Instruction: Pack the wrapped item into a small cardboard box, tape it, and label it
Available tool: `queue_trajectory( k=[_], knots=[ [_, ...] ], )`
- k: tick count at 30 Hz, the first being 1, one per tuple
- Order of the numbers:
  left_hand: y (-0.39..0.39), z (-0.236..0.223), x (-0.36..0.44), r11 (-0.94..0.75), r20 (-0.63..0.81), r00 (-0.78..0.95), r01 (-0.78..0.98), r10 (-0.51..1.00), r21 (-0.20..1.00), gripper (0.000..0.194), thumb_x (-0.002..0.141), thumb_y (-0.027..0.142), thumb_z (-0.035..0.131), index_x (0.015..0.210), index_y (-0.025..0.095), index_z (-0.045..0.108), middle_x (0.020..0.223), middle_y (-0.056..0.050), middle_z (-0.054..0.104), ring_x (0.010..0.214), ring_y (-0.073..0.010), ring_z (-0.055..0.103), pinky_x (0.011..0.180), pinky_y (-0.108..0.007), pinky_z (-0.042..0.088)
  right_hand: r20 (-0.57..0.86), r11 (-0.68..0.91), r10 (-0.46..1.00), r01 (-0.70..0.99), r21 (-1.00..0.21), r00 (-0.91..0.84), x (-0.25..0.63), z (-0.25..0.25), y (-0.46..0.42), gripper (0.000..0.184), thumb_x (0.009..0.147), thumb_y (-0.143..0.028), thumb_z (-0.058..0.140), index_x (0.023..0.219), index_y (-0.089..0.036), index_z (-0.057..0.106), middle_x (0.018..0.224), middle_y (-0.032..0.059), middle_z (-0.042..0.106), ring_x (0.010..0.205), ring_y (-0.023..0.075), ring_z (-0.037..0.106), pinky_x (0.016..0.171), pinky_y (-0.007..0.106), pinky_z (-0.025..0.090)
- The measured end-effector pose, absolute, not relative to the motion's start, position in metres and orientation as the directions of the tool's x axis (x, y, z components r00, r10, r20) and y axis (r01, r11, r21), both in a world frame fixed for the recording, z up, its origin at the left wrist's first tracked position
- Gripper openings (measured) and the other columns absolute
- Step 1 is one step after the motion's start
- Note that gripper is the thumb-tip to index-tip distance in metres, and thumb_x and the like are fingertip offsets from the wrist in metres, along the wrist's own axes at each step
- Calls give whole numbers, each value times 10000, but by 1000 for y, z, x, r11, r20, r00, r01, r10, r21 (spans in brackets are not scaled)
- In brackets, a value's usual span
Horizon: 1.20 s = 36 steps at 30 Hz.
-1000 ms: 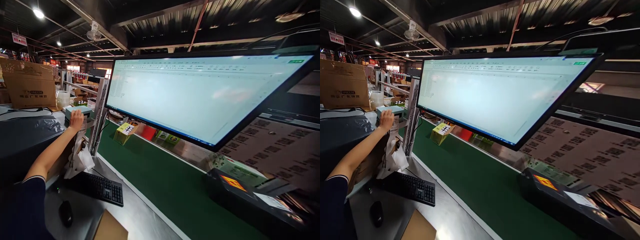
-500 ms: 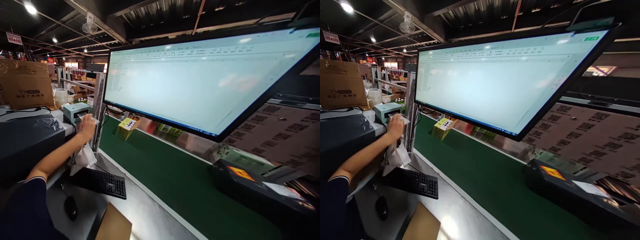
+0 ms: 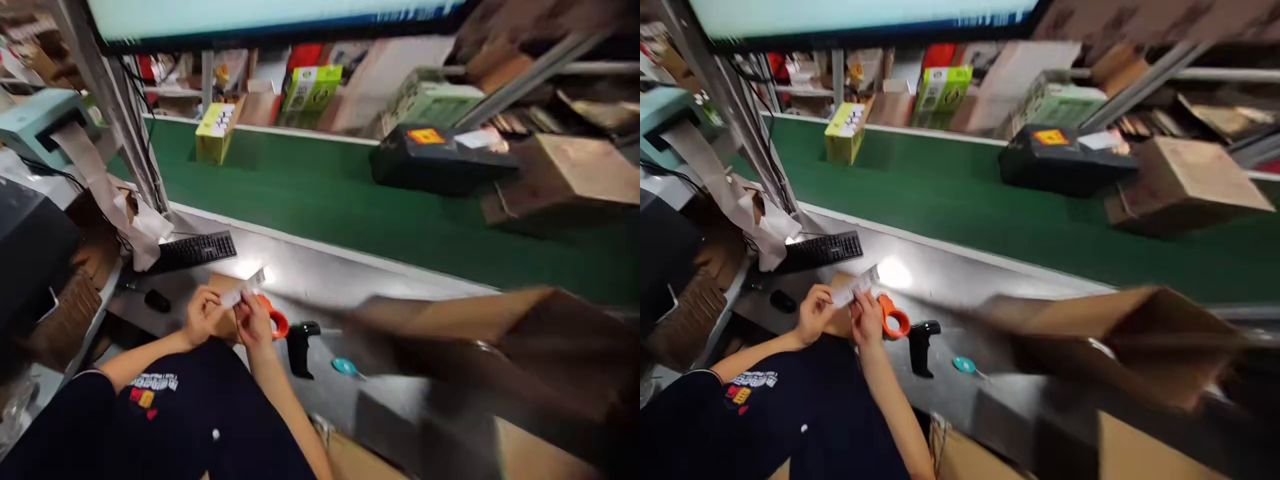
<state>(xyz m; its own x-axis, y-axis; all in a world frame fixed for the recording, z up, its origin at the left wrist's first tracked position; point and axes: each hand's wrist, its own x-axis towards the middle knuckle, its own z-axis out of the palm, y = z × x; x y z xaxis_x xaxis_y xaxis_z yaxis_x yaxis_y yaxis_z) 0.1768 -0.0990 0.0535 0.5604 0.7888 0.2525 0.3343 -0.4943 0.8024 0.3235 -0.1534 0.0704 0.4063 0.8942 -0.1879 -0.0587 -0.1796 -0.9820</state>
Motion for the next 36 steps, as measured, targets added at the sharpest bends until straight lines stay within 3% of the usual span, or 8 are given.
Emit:
queue_trajectory(
  k=[5, 13, 18, 22, 25, 29, 33, 36],
  knots=[
    [-83, 31, 108, -344, 74, 532, 429, 844, 835, 220, 936, 303, 654, 1151, 257, 662, 1296, -118, 705, 1232, -274, 698, 1007, -507, 637, -320, -342, 782, -60, -938, 535, 338, 17, -177, 493, 748, -730, 779, 714, -253, 657, 1345, 119, 692, 1388, 351, 568, 1248, 524, 413],
    [-79, 8, 82, -287, 11, 458, 538, 889, 792, 234, 939, 287, 652, 1166, 234, 683, 1397, -154, 676, 1335, -301, 655, 1123, -555, 574, -297, -498, 815, 339, -798, 498, 341, -28, -176, 274, 857, -461, 745, 734, -224, 683, 1708, 87, 393, 1630, 427, 181, 1316, 665, 219],
    [-65, 9, 115, -509, 139, 632, 453, 762, 732, 318, 993, 322, 586, 1270, 195, 677, 1456, -175, 715, 1388, -304, 667, 1212, -561, 530, -261, -569, 771, 443, -693, 581, 333, -30, -173, 369, 889, -544, 738, 774, -212, 624, 1598, 192, 454, 1491, 431, 377, 1231, 669, 346],
    [-58, 9, 149, -577, 256, 626, 383, 736, 721, 496, 1072, 374, 446, 1524, 188, 528, 1568, -176, 665, 1494, -267, 606, 1279, -511, 483, -213, -617, 682, 393, -682, 700, 327, -34, -181, 589, 819, -697, 767, 1080, -195, 605, 1482, 252, 473, 1431, 445, 417, 1161, 698, 413],
    [-63, -1, 183, -645, 167, 739, 428, 653, 633, 600, 1099, 365, 307, 1638, 120, 404, 1691, -219, 534, 1634, -280, 440, 1374, -546, 337, -134, -541, 619, 297, -787, 774, 320, -41, -202, 748, 808, -704, 756, 1296, -190, 517, 1418, 219, 496, 1397, 406, 464, 1177, 667, 439],
    [-79, -24, 228, -730, 10, 872, 402, 489, 553, 794, 1005, 499, 586, 1627, 32, 429, 1769, -303, 348, 1700, -440, 248, 1394, -663, 191, -88, -390, 524, 148, -909, 847, 305, -43, -249, 701, 910, -685, 640, 1426, -255, 441, 1514, 172, 418, 1306, 314, 581, 1158, 574, 508],
    [-69, -35, 234, -592, 33, 866, 313, 499, 742, 1006, 818, 665, 806, 1596, 104, 504, 1750, -266, 420, 1686, -484, 255, 1391, -678, 124, -138, -383, 425, 39, -923, 894, 292, -38, -291, 687, 902, -667, 651, 1425, -263, 465, 1542, 184, 431, 1208, 298, 669, 1064, 575, 572],
    [-31, -29, 204, -306, 52, 661, 274, 748, 912, 814, 1008, 717, 507, 1603, 163, 457, 1706, -208, 504, 1640, -309, 394, 1367, -529, 278, -209, -340, 338, -88, -936, 918, 290, -39, -305, 677, 880, -682, 677, 1373, -253, 501, 1472, 180, 556, 1197, 289, 684, 1038, 545, 592]
  ],
)
